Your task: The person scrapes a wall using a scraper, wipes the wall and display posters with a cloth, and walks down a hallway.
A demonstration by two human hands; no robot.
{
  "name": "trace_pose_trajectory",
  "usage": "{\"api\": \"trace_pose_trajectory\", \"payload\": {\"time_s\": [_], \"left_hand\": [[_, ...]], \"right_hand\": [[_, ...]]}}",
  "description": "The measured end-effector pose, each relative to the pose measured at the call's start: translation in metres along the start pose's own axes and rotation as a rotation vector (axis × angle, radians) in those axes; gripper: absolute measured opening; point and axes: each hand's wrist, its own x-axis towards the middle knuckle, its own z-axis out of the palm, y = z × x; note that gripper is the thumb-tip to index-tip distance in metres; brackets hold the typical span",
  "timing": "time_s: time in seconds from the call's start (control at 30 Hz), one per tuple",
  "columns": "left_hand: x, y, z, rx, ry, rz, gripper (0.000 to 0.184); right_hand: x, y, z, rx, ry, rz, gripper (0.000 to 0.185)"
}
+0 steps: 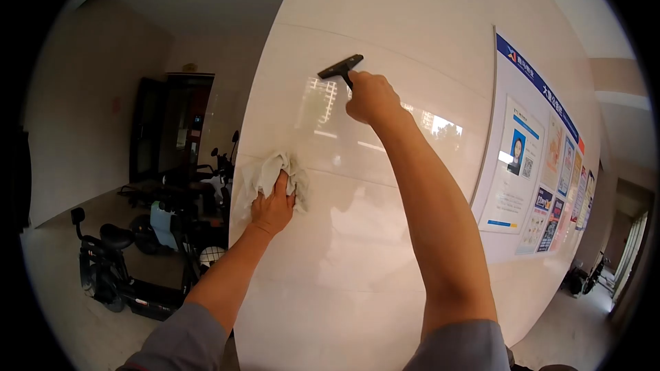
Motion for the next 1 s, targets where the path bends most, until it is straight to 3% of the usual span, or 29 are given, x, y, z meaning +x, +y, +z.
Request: {"api": "trace_pose_trajectory", "payload": {"time_s": [0.13, 0.3, 0.4, 0.6, 0.7, 0.73, 0.77, 0.83, 0.87, 0.9, 0.97, 1.0], "left_hand": [[-0.001, -0.007, 0.005, 0.043, 0.176, 0.159, 0.06], [-0.002, -0.008, 0.004, 0.035, 0.185, 0.2, 0.06], [-0.003, -0.001, -0.003, -0.016, 0.021, 0.075, 0.058], [0.0, -0.014, 0.007, 0.062, 0.341, 0.329, 0.053], [-0.003, -0.011, -0.003, 0.04, 0.301, 0.323, 0.051], [-0.003, -0.009, -0.004, 0.027, 0.272, 0.275, 0.051], [0.0, -0.01, 0.001, 0.044, 0.372, 0.333, 0.053], [-0.002, -0.009, -0.006, -0.065, 0.122, 0.073, 0.061], [-0.002, -0.007, -0.003, -0.047, 0.239, 0.054, 0.063], [0.001, -0.005, -0.006, -0.092, 0.23, -0.089, 0.064], [0.005, -0.007, 0.001, -0.027, 0.499, -0.039, 0.064], [0.008, -0.004, -0.004, -0.027, 0.476, -0.107, 0.061]], "right_hand": [[0.044, -0.04, -0.002, -0.011, 0.031, 0.052, 0.033], [0.023, -0.036, -0.006, -0.092, -0.012, -0.021, 0.046], [0.013, -0.022, 0.007, -0.145, 0.007, -0.088, 0.045], [0.079, -0.078, 0.003, 0.01, 0.074, 0.099, 0.035], [0.07, -0.076, 0.016, 0.045, 0.107, 0.064, 0.036], [0.059, -0.069, 0.021, 0.055, 0.129, 0.024, 0.038], [0.038, -0.056, 0.023, 0.099, 0.062, 0.032, 0.045], [-0.009, -0.016, 0.028, -0.013, 0.052, -0.099, 0.059], [-0.043, 0.019, 0.033, -0.037, 0.034, -0.205, 0.056], [-0.086, 0.045, 0.034, -0.023, -0.048, -0.164, 0.053], [-0.199, 0.102, 0.03, 0.23, -0.126, -0.022, 0.053], [-0.255, 0.108, 0.017, 0.29, -0.155, 0.189, 0.053]]}}
